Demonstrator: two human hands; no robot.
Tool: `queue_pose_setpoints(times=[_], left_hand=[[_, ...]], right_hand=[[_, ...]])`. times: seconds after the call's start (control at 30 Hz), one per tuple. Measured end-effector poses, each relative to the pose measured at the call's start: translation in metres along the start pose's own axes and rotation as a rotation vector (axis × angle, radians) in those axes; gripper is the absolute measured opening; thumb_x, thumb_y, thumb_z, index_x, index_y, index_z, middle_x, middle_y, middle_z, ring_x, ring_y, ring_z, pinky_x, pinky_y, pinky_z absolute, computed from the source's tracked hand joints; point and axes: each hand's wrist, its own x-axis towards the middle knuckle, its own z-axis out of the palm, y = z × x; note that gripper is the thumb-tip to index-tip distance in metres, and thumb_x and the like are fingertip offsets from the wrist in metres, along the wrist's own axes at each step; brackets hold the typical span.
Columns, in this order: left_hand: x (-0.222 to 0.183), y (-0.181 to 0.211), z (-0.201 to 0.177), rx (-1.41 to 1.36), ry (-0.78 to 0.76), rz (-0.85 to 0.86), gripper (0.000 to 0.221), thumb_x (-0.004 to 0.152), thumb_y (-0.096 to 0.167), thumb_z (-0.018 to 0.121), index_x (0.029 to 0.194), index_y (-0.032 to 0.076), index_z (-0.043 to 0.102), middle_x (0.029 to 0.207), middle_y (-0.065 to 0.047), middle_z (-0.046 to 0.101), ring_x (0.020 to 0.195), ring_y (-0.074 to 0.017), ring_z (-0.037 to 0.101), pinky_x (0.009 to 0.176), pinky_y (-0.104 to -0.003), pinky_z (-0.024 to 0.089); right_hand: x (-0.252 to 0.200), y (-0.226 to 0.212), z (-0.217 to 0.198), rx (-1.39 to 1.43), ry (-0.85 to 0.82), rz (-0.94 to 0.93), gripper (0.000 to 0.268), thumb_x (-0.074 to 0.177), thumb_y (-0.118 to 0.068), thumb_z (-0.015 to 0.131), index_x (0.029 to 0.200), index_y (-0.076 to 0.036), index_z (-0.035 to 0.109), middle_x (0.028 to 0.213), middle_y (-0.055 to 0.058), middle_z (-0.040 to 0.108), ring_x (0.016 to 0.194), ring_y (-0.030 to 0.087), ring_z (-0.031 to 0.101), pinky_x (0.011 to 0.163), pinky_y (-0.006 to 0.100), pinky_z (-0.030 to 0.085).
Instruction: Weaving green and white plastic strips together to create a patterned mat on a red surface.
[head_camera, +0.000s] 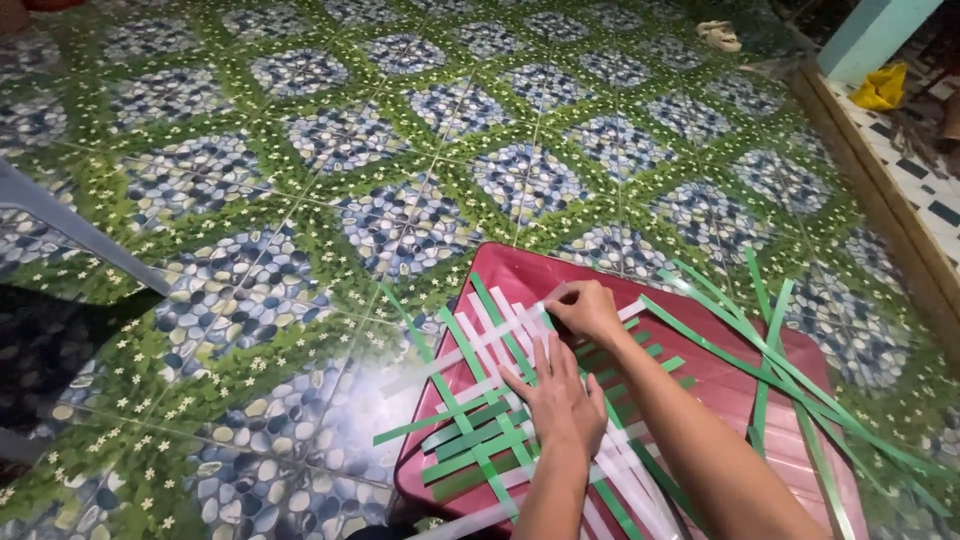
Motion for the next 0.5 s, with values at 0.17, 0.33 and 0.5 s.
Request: queue_pose_setpoints(times=[0.17,0.33,0.5], left_hand=[[-0.003,-0.002,-0.004,-0.026,0.059,-0.031,0.064,0.089,0.039,0.019,0.14,0.006,0.001,0.147,-0.011,-0.009,0.134,-0.0281,-0.009,0.098,-0.068,0.002],[0.017,0.0,0.047,0.148,0.947,-0.164,0.079,0.066,0.044,0.031,0.135,0.011,0.012,0.15,-0.014,-0.003,0.136,-0.0313,0.002,0.093,-0.073,0.01],[-0.002,0.003,0.012,0.158,0.228,-0.277,0.08,0.082,0.053,0.019,0.134,-0.008,0.012,0.142,-0.027,0.009,0.132,-0.0403,0.004,0.097,-0.069,0.007]], right_hand=[[0.009,0.019,-0.009,-0.098,-0.089,0.035,0.01,0.074,-0.021,0.068,0.074,-0.012,0.071,0.076,0.001,0.07,0.069,0.012,0.065,0.066,0.026,0.053],[0.0,0.022,-0.02,-0.192,-0.179,0.1,0.011,0.075,-0.02,0.069,0.076,-0.009,0.067,0.076,0.002,0.069,0.067,0.013,0.061,0.06,0.027,0.049],[-0.005,0.015,-0.026,-0.279,-0.242,0.06,0.01,0.08,-0.02,0.062,0.08,-0.011,0.067,0.083,0.002,0.069,0.074,0.014,0.061,0.066,0.027,0.05]])
